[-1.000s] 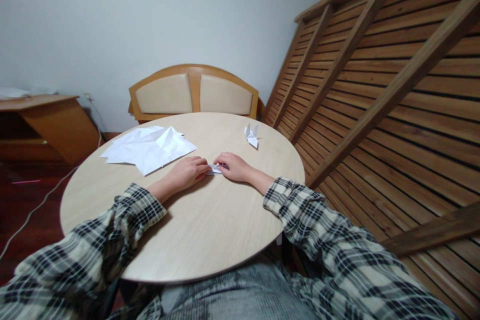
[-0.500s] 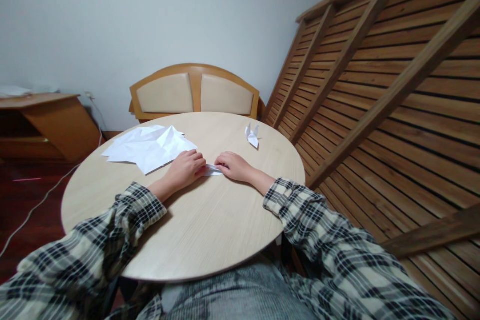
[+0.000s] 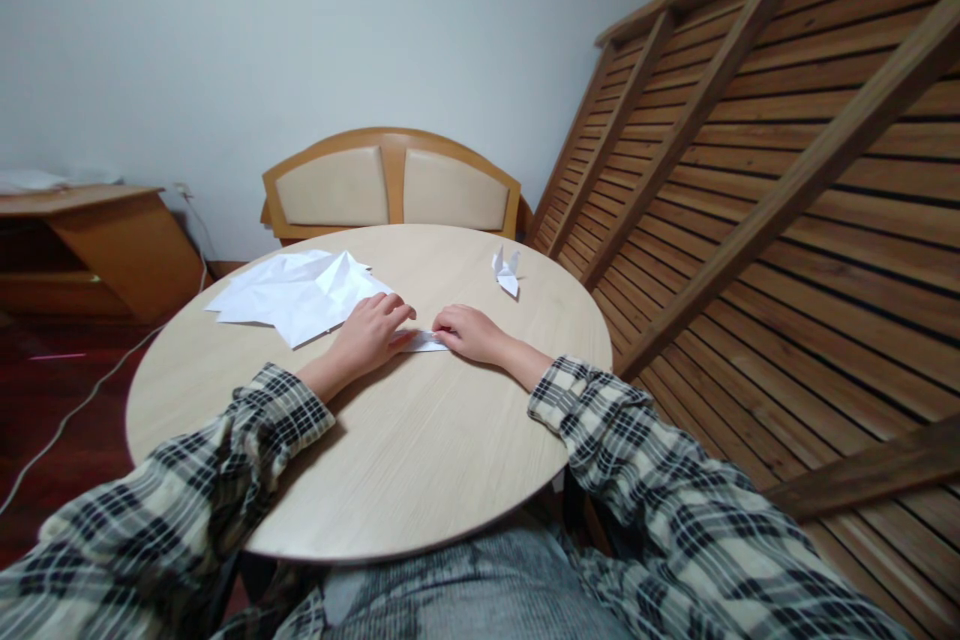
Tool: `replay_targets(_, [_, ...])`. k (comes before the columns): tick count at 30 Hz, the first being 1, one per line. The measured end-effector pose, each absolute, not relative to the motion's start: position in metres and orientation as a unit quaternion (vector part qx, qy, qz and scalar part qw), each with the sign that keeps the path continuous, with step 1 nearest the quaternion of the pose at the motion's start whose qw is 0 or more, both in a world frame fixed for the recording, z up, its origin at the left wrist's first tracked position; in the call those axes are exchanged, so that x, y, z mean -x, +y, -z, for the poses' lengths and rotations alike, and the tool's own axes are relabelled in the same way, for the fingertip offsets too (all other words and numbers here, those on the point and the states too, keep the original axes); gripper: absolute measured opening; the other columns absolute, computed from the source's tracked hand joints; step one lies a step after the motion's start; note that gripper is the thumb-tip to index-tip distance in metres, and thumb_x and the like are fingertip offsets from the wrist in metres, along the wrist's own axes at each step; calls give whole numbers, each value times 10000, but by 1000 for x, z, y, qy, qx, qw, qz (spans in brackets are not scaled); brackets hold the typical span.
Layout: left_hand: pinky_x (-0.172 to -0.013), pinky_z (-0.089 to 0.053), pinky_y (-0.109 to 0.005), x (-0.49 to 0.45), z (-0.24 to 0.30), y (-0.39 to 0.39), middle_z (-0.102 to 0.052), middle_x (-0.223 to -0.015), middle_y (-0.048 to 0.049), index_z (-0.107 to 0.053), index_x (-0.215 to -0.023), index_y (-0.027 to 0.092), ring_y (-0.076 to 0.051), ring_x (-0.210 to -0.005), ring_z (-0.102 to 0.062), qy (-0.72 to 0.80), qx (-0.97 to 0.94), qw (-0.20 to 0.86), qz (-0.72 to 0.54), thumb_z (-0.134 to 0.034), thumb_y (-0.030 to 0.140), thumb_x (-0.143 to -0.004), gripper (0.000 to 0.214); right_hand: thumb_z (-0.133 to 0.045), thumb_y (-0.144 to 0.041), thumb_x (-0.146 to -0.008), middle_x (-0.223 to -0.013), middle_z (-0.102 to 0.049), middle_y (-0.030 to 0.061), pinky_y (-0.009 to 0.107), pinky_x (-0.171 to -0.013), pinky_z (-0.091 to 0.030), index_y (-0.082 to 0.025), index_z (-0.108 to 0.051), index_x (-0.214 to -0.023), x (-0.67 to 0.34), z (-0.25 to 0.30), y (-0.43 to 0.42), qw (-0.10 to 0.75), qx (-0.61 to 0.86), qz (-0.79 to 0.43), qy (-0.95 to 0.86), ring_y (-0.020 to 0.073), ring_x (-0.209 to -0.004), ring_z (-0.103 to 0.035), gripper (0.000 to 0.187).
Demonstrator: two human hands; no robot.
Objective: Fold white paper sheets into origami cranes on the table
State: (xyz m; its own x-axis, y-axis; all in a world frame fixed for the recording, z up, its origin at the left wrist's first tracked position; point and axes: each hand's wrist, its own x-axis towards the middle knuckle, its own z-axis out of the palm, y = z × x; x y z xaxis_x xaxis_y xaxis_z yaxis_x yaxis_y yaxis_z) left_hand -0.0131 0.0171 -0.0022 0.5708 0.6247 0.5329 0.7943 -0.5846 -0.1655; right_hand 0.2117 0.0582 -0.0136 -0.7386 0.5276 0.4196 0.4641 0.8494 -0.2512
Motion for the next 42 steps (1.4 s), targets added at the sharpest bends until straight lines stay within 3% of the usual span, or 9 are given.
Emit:
replay_targets(8, [-688,-406,-343,15,2,21,-637,-816,-77,-677,-780,184,-217,-770,-524,-368,896,164,189,-530,217,-914,202,-542,-141,-905,-853,-648,63,290,-789,-395,-139,-658,-869,-212,13,58,245,267,-58,-930,166,-807,-539,122])
replay_targets(12, [-700,-414,-355,12,0,19,-642,-798,-74,-667,-790,185,-219,-760,-525,-359,899,158,193,-502,207,-921,211,-585,-216,-902,-853,-629,53,291,-785,-387,-149,-655,-884,-213,14,58,248,265,-58,-930,167,-815,-529,98])
replay_targets(17, [-784,-448,-380,9,-3,13,-655,-898,-75,-659,-897,197,-231,-851,-560,-357,893,143,235,-493,256,-946,182,-605,-263,-899,-849,-611,46,305,-806,-380,-164,-653,-871,-212,13,57,251,276,-46,-927,176,-841,-523,113])
replay_targets(21, [-922,-457,-446,12,-5,14,-605,-1112,-108,-576,-1176,205,-257,-1020,-562,-416,811,127,392,-461,332,-979,262,-584,-258,-913,-872,-617,52,313,-826,-384,-168,-641,-871,-213,10,57,289,303,-53,-907,179,-862,-531,114])
replay_targets(25, [-927,-483,-449,17,1,23,-568,-1171,-125,-476,-1297,195,-237,-1024,-566,-442,728,47,522,-381,352,-1006,344,-568,-265,-911,-865,-605,45,290,-780,-401,-165,-613,-826,-214,9,59,379,341,-133,-850,164,-838,-535,139])
replay_targets(30, [-934,-501,-432,14,11,29,-566,-1208,-127,-411,-1351,206,-223,-1071,-579,-426,723,-103,534,-401,403,-994,408,-551,-305,-894,-847,-616,31,282,-743,-433,-165,-597,-866,-212,11,66,463,330,-301,-766,155,-792,-552,149])
replay_targets(33, [-909,-515,-425,3,14,26,-596,-1173,-120,-437,-1312,195,-219,-1029,-600,-431,730,-179,500,-538,397,-931,443,-538,-288,-889,-884,-638,35,284,-754,-451,-169,-593,-884,-208,11,68,466,327,-388,-725,154,-815,-569,131])
replay_targets(38, [-869,-515,-400,-15,13,20,-648,-1057,-92,-540,-1073,186,-201,-946,-613,-400,737,-248,485,-533,363,-921,233,-564,-266,-874,-905,-662,38,292,-786,-468,-172,-608,-900,-199,10,62,470,312,-482,-671,157,-835,-592,107])
replay_targets(42, [-796,-497,-367,-20,13,20,-627,-882,-50,-568,-900,170,-179,-812,-584,-391,730,-279,486,-547,396,-900,226,-602,-269,-841,-870,-672,26,275,-763,-473,-173,-621,-905,-192,13,57,478,301,-544,-620,150,-799,-595,117])
